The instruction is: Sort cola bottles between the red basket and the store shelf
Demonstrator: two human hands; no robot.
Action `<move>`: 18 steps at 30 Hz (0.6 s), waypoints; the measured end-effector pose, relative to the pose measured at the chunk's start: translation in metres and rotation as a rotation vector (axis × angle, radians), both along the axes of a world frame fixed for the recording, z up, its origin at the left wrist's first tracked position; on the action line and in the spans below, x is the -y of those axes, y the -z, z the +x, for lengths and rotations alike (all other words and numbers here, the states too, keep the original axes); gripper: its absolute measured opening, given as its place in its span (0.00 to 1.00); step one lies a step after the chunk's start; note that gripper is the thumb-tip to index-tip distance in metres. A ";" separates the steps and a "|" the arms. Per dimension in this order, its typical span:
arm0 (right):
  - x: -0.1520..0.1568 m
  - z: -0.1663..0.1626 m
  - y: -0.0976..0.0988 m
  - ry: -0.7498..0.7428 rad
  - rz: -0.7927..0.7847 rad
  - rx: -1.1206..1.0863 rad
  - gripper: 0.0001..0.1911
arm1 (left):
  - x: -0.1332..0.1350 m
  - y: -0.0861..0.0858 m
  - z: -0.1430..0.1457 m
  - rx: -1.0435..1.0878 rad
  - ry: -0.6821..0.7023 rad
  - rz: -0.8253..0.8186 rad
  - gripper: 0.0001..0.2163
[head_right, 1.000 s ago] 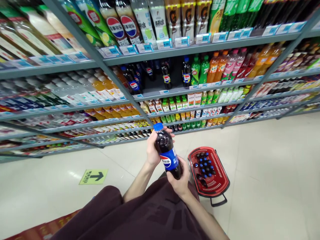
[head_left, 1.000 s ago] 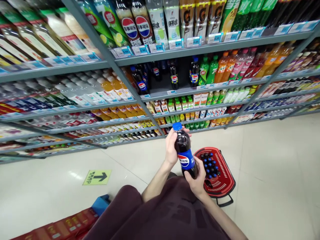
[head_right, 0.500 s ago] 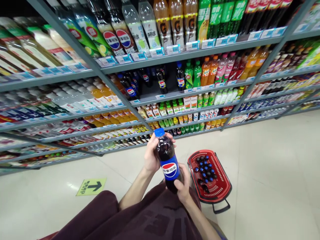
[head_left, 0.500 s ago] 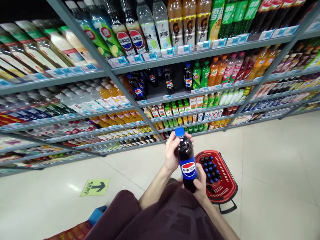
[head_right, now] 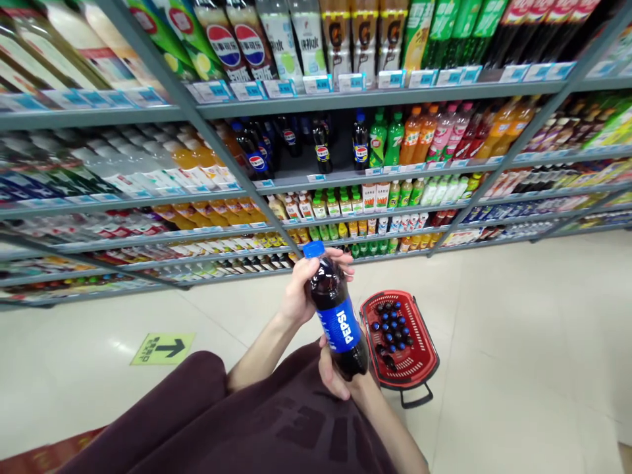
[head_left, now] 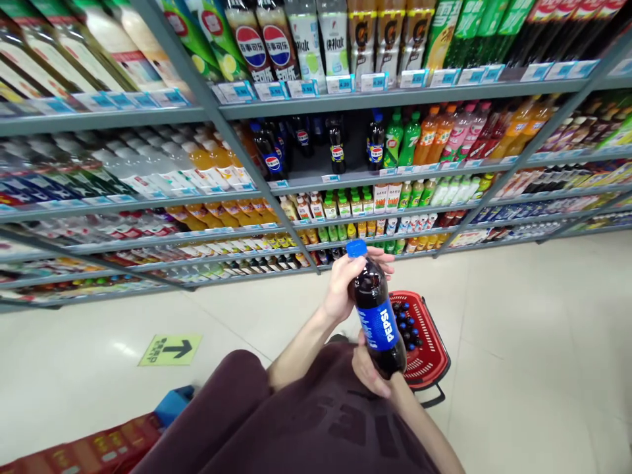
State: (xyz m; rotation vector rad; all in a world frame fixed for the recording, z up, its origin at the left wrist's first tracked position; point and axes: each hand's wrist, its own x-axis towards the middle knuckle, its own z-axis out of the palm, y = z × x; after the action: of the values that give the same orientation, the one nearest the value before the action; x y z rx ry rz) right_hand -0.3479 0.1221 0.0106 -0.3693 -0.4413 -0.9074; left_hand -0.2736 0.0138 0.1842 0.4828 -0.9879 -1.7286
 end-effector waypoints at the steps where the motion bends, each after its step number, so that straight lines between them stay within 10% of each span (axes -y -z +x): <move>1: 0.000 0.001 0.000 0.004 -0.020 0.042 0.37 | 0.000 0.001 0.001 0.001 0.003 -0.004 0.19; 8: -0.008 0.000 -0.012 0.205 0.260 -0.405 0.45 | 0.013 0.008 0.019 0.195 0.010 -0.062 0.20; 13: -0.004 0.001 -0.003 0.632 0.396 -0.868 0.40 | 0.031 0.012 0.039 0.577 -0.111 -0.169 0.18; 18: 0.027 -0.005 0.004 0.779 0.284 -1.427 0.41 | 0.038 0.018 0.039 0.808 -0.012 -0.235 0.13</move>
State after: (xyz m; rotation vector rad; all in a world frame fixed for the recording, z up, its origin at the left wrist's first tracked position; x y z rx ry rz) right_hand -0.3533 0.0952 0.0068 -0.8346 1.2083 -1.1785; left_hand -0.2347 -0.0246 0.1657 1.0659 -1.7206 -1.3770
